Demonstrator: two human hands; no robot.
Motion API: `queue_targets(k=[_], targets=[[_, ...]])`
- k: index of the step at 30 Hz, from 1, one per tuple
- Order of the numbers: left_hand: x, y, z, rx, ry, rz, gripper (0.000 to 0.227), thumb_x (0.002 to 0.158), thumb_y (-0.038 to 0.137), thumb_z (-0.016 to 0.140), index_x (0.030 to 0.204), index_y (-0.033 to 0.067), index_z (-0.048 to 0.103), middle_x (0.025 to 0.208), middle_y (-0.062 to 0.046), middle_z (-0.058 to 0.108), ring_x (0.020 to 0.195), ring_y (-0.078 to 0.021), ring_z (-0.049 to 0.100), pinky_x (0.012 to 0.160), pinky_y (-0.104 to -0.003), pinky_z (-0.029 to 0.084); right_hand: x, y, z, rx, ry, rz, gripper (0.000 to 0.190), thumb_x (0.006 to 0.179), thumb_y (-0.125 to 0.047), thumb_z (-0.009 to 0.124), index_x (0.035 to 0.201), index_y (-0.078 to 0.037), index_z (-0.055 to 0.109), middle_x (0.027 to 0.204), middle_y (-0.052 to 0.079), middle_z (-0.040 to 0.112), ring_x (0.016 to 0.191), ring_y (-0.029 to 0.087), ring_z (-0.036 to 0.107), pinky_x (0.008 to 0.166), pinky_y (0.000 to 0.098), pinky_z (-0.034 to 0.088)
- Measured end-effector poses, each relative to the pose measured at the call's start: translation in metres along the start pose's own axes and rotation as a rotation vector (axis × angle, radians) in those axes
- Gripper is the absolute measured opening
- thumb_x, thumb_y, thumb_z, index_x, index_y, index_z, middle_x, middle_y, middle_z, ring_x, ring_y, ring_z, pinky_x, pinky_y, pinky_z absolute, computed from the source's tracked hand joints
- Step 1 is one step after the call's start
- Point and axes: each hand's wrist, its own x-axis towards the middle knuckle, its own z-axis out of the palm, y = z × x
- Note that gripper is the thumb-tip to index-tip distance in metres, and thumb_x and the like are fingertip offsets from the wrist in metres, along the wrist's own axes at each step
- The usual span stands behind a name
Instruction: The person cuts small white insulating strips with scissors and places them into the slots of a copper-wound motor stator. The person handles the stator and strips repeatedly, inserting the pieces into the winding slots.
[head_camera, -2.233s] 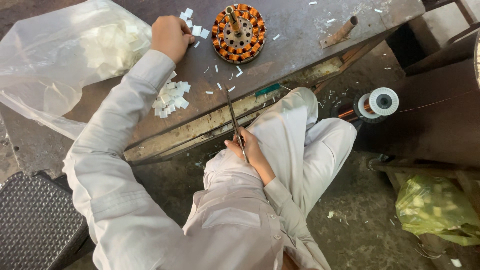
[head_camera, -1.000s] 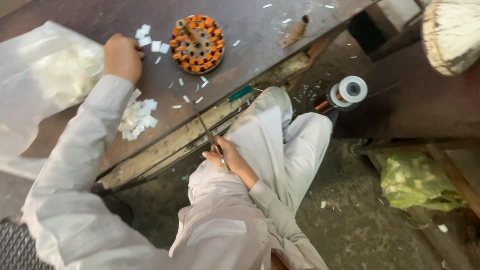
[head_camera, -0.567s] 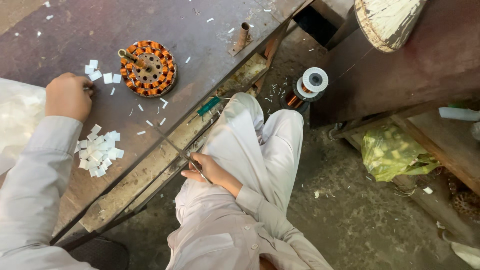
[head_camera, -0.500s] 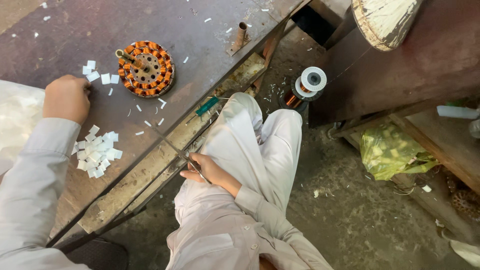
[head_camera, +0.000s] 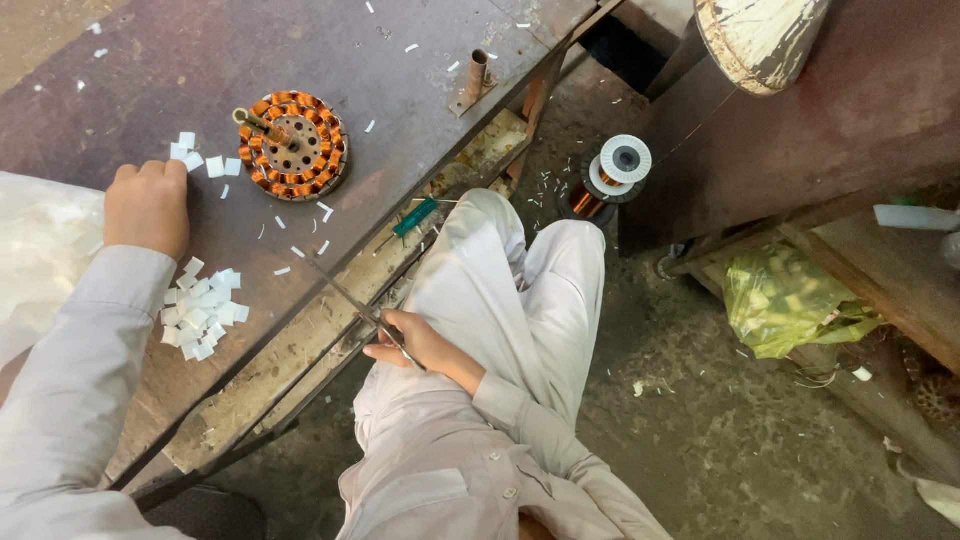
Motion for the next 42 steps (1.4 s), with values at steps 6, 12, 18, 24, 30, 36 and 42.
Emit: queue_targets(k=[6,12,18,24,30,36,42], targets=[[0.011,-0.003,-0.001,-0.15,0.023,-0.061,0.005,0.092,-0.002,0.064,0.096,0.0005,0.065,0.1,-0.018,0.066,0.087,-0.0335,0.066,0.081,-0.043,0.054,0.001,-0.001,-0.002,-0.034,-0.008,0.002,0.038,0.083,-0.027,0.087,0.08,-0.006,0.055,0.067,0.001,0.054,0.063,0.009,0.049,0.057,0.0277,0.043],[0.026,-0.011,-0.016,-0.484,-0.011,-0.212,0.017,0.09,-0.005,0.067,0.102,0.0044,0.074,0.096,-0.015,0.074,0.093,-0.0335,0.071,0.083,-0.042,0.055,0.0,-0.003,0.0,-0.021,0.008,-0.031,0.038,0.083,-0.028,0.086,0.081,-0.007,0.055,0.069,0.0,0.055,0.065,0.008,0.051,0.059,0.0273,0.045],[0.025,-0.019,-0.02,-0.616,-0.06,-0.319,0.034,0.087,-0.009,0.068,0.116,0.0067,0.075,0.097,-0.015,0.075,0.087,-0.0307,0.074,0.082,-0.039,0.056,-0.002,-0.005,-0.002,-0.009,-0.014,0.018,0.037,0.083,-0.03,0.085,0.08,-0.008,0.055,0.068,0.002,0.055,0.063,0.01,0.049,0.058,0.0285,0.043],[0.024,-0.017,-0.019,-0.553,0.013,-0.326,0.039,0.085,-0.008,0.071,0.123,0.0013,0.069,0.094,-0.017,0.074,0.086,-0.0328,0.072,0.078,-0.041,0.055,-0.003,-0.008,-0.001,0.0,0.002,-0.022,0.038,0.083,-0.03,0.085,0.079,-0.008,0.054,0.07,0.0,0.056,0.065,0.01,0.052,0.06,0.0281,0.045],[0.02,-0.015,-0.022,-0.497,-0.016,-0.322,0.031,0.088,-0.005,0.073,0.118,0.0046,0.074,0.09,-0.014,0.075,0.084,-0.0314,0.073,0.079,-0.042,0.055,-0.004,-0.009,-0.002,0.008,-0.005,-0.03,0.038,0.084,-0.03,0.084,0.079,-0.008,0.054,0.069,0.001,0.055,0.064,0.011,0.05,0.06,0.0282,0.044],[0.02,-0.022,-0.008,-0.498,0.005,-0.311,0.015,0.089,-0.001,0.073,0.101,0.0066,0.077,0.089,-0.014,0.075,0.086,-0.0297,0.073,0.081,-0.039,0.057,-0.004,-0.014,-0.004,-0.004,-0.008,-0.024,0.038,0.083,-0.03,0.084,0.079,-0.008,0.054,0.069,0.001,0.054,0.064,0.01,0.051,0.059,0.028,0.044],[0.025,-0.021,-0.009,-0.38,-0.019,-0.233,0.007,0.09,0.003,0.076,0.089,0.0093,0.08,0.084,-0.015,0.074,0.084,-0.0333,0.071,0.078,-0.041,0.056,-0.005,-0.023,-0.003,-0.015,-0.024,-0.012,0.039,0.083,-0.032,0.085,0.081,-0.008,0.055,0.069,0.0,0.055,0.064,0.009,0.05,0.058,0.0268,0.043]])
